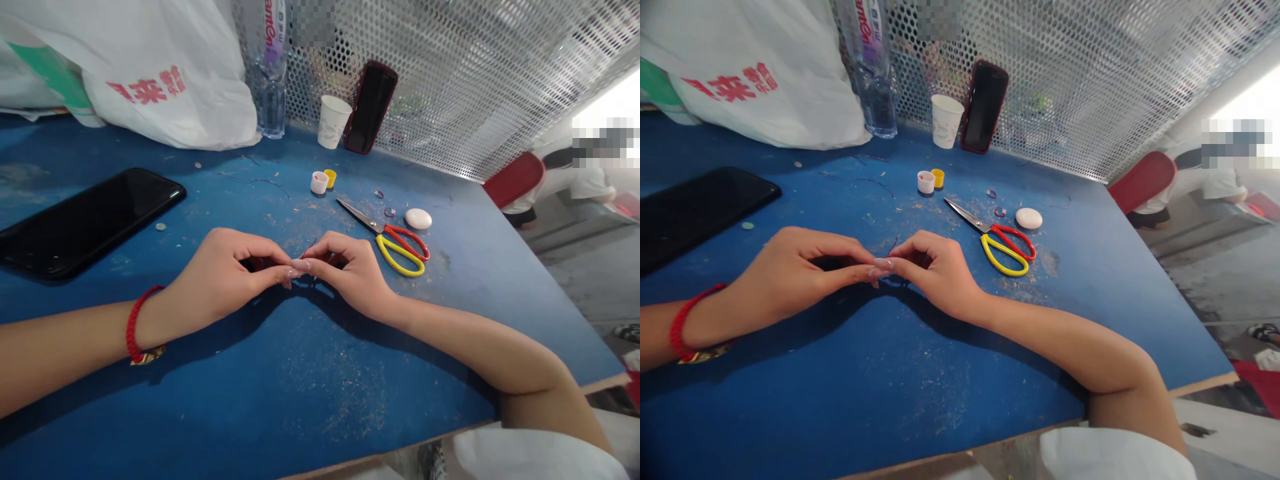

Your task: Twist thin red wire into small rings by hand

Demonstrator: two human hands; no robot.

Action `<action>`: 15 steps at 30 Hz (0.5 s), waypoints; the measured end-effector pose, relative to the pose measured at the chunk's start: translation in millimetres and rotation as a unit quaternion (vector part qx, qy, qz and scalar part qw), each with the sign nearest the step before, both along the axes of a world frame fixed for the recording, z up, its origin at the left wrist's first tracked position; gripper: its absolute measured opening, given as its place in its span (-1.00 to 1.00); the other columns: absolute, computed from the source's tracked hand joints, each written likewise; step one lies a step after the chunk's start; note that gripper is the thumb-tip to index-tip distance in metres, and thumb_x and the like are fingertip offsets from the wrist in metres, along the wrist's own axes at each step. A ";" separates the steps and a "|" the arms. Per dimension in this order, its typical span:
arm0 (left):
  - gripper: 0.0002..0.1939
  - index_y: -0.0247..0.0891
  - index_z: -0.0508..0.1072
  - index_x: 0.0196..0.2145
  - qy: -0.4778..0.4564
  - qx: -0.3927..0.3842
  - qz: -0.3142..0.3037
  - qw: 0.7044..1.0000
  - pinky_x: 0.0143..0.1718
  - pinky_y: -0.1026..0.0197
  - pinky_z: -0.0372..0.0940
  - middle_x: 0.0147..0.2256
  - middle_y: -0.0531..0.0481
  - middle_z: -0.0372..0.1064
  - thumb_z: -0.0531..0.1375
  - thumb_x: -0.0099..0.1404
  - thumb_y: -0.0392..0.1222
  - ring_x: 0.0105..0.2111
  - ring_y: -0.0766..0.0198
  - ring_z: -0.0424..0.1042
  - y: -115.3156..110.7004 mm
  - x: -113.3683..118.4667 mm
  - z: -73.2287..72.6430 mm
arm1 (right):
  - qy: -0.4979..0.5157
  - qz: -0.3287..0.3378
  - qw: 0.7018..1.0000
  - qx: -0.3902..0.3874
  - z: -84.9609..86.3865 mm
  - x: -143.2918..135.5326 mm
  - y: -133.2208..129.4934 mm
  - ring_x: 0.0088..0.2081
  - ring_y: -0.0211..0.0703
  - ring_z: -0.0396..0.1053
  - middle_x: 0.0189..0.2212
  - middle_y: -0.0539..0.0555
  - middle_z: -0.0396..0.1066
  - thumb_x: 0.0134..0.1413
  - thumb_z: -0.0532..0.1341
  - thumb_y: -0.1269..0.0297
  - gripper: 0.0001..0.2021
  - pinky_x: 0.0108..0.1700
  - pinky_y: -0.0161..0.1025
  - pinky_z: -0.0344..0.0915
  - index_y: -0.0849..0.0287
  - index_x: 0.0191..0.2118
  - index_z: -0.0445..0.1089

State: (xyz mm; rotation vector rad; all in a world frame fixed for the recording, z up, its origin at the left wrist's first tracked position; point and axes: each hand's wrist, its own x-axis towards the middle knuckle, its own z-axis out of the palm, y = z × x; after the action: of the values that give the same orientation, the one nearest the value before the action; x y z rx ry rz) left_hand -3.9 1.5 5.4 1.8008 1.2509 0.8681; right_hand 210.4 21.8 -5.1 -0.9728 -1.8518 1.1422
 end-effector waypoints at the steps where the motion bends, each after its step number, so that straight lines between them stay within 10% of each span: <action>1: -0.79 -0.09 0.72 -0.48 0.000 -0.001 0.001 1.000 -0.45 0.26 0.35 -0.49 0.05 0.68 0.34 0.19 0.01 -0.49 0.20 0.59 0.1 0.3 -0.2 | 0.003 0.003 1.000 -0.009 0.1 0.0 0.2 -0.42 -0.31 0.34 -0.43 0.00 0.50 0.14 0.46 -0.18 -0.52 -0.35 -0.30 0.26 0.22 -0.37 0.58; 15: -0.79 -0.08 0.70 -0.48 0.017 0.004 -0.029 0.999 -0.48 0.24 0.30 -0.48 0.06 0.66 0.34 0.24 -0.01 -0.51 0.22 0.54 3.5 -3.2 -8.1 | 0.072 0.047 0.990 -0.112 0.4 -1.0 2.8 -0.46 -0.34 0.33 -0.48 -0.09 0.42 0.12 0.49 -0.13 -0.54 -0.36 -0.31 0.25 0.20 -0.35 0.46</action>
State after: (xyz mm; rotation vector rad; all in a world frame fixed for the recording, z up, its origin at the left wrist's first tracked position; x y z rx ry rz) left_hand -7.1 5.0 -2.7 1.8563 1.2109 0.8149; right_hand 209.4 24.6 -4.7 -0.9056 -1.6960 1.4629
